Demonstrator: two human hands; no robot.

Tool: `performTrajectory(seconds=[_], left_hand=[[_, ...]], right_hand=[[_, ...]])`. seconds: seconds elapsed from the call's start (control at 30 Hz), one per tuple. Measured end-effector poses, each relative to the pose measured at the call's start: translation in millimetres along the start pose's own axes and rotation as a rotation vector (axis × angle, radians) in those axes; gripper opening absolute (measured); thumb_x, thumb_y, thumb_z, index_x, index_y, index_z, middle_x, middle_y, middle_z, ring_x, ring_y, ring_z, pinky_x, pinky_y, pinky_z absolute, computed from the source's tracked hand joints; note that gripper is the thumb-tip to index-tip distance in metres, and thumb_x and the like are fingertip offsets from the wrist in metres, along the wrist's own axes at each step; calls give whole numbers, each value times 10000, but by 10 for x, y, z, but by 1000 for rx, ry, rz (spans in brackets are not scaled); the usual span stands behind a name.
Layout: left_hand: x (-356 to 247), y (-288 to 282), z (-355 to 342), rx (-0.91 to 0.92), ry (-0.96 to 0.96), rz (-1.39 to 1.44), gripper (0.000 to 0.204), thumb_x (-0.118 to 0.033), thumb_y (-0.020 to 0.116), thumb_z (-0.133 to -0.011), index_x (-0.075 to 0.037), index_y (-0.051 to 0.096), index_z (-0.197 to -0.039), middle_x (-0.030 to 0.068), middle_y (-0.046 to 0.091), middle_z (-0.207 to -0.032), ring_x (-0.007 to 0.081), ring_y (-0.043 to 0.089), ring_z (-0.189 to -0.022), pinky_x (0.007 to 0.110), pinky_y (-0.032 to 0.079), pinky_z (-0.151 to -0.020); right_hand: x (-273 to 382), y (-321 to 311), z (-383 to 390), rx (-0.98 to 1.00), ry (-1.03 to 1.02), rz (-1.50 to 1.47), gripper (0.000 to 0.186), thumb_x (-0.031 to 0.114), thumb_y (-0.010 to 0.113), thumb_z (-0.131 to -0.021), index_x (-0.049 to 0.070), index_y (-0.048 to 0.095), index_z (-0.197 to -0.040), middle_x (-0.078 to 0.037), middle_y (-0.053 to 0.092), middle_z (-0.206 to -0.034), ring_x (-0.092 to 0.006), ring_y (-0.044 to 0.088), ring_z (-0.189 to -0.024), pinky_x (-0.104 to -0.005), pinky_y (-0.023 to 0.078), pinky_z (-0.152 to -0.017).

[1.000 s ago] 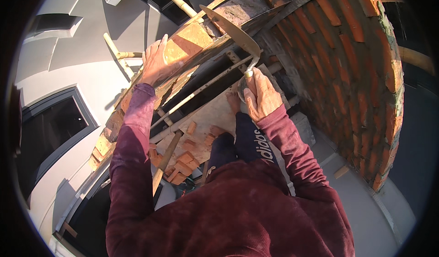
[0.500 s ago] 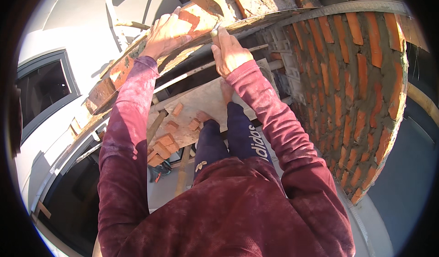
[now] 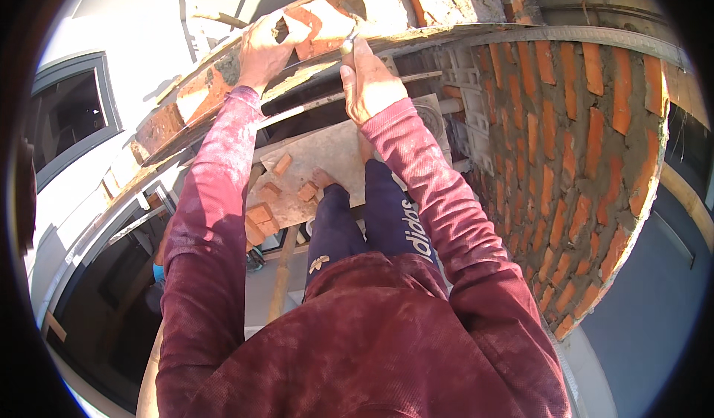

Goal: The person scoops mortar from a bucket using a trowel and applies it to the top of a brick wall. They then pick up a brick, place it onto the mortar, and tap it into position. The person repeats this process, adding mortar and bricks to extend the wall.

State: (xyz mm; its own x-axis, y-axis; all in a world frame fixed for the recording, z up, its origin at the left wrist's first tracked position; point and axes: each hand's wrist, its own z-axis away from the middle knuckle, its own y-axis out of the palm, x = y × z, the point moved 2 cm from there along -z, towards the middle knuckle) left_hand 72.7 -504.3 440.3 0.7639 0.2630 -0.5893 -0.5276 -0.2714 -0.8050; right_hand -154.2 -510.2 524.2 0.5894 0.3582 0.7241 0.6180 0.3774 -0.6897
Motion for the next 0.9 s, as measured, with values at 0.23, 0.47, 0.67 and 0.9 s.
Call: performTrajectory(seconds=[0.23, 0.47, 0.67, 0.9], left_hand=[[-51, 15, 30, -89, 2, -74, 430, -416, 627, -815, -152, 635, -1155, 60, 645, -1193, 266, 542, -1183, 634, 191, -1097], [-113, 15, 63, -138, -21, -47, 424, -434, 640, -814, -146, 642, -1126, 59, 660, -1128, 258, 560, -1140, 494, 303, -1048], [-119, 23, 57, -94, -55, -97, 455, -438, 675, -796, -148, 635, -1144, 70, 653, -1143, 273, 555, -1149, 454, 328, -1012], [-51, 90, 72, -121, -67, -128, 490, -456, 675, -798, -200, 626, -1213, 66, 632, -1224, 260, 516, -1227, 514, 235, -1055]], right_hand=[[-57, 131, -25, -111, -85, -20, 386, 191, 496, -946, -18, 409, -1260, -308, 624, -945, -472, 615, -906, -513, 499, -780], [-2, 131, -69, -8, 62, 43, 405, 179, 499, -953, 0, 407, -1304, -281, 641, -980, -469, 615, -940, -481, 509, -792], [43, -34, -98, 78, 73, 71, 379, 205, 497, -951, -21, 391, -1236, -270, 639, -936, -435, 630, -890, -504, 507, -761], [15, -84, -133, 192, 226, 148, 345, 176, 497, -949, -10, 397, -1222, -253, 641, -920, -421, 637, -879, -500, 511, -751]])
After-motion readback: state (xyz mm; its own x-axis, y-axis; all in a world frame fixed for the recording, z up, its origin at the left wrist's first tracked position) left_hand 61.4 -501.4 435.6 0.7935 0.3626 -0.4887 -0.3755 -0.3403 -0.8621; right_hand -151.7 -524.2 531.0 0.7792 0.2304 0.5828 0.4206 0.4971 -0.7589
